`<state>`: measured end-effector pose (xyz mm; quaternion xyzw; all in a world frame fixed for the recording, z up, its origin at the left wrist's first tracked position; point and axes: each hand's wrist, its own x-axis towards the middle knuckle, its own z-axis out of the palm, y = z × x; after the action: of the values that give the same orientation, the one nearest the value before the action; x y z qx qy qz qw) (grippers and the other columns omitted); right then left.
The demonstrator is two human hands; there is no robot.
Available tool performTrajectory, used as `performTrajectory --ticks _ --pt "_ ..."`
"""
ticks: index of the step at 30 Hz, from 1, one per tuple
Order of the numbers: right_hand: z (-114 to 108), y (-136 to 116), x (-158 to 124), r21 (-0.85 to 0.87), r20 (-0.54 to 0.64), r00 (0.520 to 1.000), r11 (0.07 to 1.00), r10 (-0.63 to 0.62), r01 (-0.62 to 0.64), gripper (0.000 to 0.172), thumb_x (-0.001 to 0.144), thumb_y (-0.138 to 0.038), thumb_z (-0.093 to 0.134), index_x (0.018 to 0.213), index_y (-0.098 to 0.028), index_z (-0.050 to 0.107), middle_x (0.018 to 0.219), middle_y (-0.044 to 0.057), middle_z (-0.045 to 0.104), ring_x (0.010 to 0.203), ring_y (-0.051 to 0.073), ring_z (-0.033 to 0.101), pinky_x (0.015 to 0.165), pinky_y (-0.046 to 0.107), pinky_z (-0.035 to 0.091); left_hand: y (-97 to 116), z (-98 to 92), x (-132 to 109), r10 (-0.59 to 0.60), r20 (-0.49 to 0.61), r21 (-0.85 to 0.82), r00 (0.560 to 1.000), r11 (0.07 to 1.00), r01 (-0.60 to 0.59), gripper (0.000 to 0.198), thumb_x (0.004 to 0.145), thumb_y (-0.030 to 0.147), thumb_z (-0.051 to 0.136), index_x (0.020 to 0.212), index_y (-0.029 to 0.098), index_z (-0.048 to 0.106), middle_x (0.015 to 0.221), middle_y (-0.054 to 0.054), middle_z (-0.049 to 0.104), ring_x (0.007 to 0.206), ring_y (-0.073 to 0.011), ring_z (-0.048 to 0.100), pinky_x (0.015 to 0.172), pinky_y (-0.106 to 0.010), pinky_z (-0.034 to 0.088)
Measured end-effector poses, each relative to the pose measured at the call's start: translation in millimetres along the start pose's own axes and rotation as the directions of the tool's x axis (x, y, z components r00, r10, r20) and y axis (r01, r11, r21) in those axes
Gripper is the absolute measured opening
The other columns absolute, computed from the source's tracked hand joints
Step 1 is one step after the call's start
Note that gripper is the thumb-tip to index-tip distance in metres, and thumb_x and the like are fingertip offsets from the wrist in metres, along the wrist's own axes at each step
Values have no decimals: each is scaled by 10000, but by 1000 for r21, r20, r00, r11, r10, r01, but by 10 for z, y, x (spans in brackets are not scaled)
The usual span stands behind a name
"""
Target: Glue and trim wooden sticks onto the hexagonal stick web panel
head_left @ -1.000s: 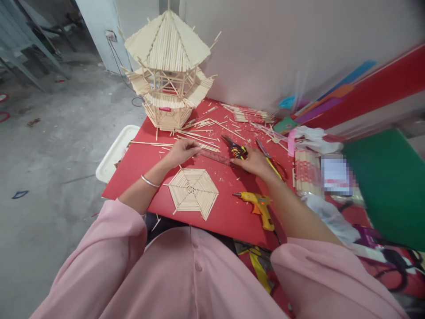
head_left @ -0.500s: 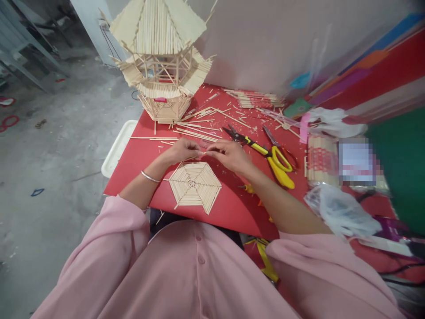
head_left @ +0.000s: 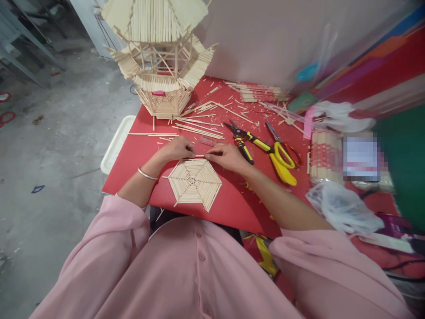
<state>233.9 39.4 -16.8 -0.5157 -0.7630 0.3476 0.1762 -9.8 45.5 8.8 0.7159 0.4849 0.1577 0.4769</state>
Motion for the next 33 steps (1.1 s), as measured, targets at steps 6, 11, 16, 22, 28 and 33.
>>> performTrajectory --ticks 6,11,16,22,28,33 --pt "-4 24 21 -26 33 999 999 -37 38 172 878 -388 750 921 -269 865 874 48 762 842 218 688 807 369 512 -1 -17 -4 20 28 30 999 999 -21 130 714 121 645 686 148 769 612 -10 684 587 -113 559 588 -255 379" --pt "6 38 28 -21 26 999 999 -26 27 173 872 -395 756 910 -264 861 877 49 768 833 216 683 803 370 511 24 -19 -14 17 19 68 1000 998 -19 128 714 132 656 703 145 783 624 -12 690 612 -120 571 606 -256 384" --pt "4 50 26 -4 25 999 999 -41 41 178 861 -404 756 891 -264 860 864 43 766 825 215 680 799 368 514 36 -10 -21 26 16 64 1000 998 -27 112 709 143 675 696 150 786 601 -6 673 603 -123 557 605 -260 379" --pt "-4 75 29 19 34 998 999 -47 47 155 858 -392 759 892 -281 862 876 45 763 828 213 688 796 367 522 16 -3 -6 38 21 68 999 997 -39 103 716 166 687 699 157 788 643 -20 707 615 -129 576 614 -262 389" --pt "-5 62 27 -15 43 998 999 -46 46 143 871 -357 745 903 -287 866 893 42 775 841 216 703 818 365 523 32 -4 -12 22 30 86 999 996 -24 117 716 156 675 721 156 792 632 -16 698 620 -133 578 625 -263 394" --pt "-29 62 25 -46 51 997 997 -59 62 148 879 -300 724 924 -274 862 933 50 794 882 220 708 853 372 528 73 -4 -29 -10 25 132 1000 991 7 133 724 141 648 715 154 780 615 -9 682 617 -136 584 628 -269 394"
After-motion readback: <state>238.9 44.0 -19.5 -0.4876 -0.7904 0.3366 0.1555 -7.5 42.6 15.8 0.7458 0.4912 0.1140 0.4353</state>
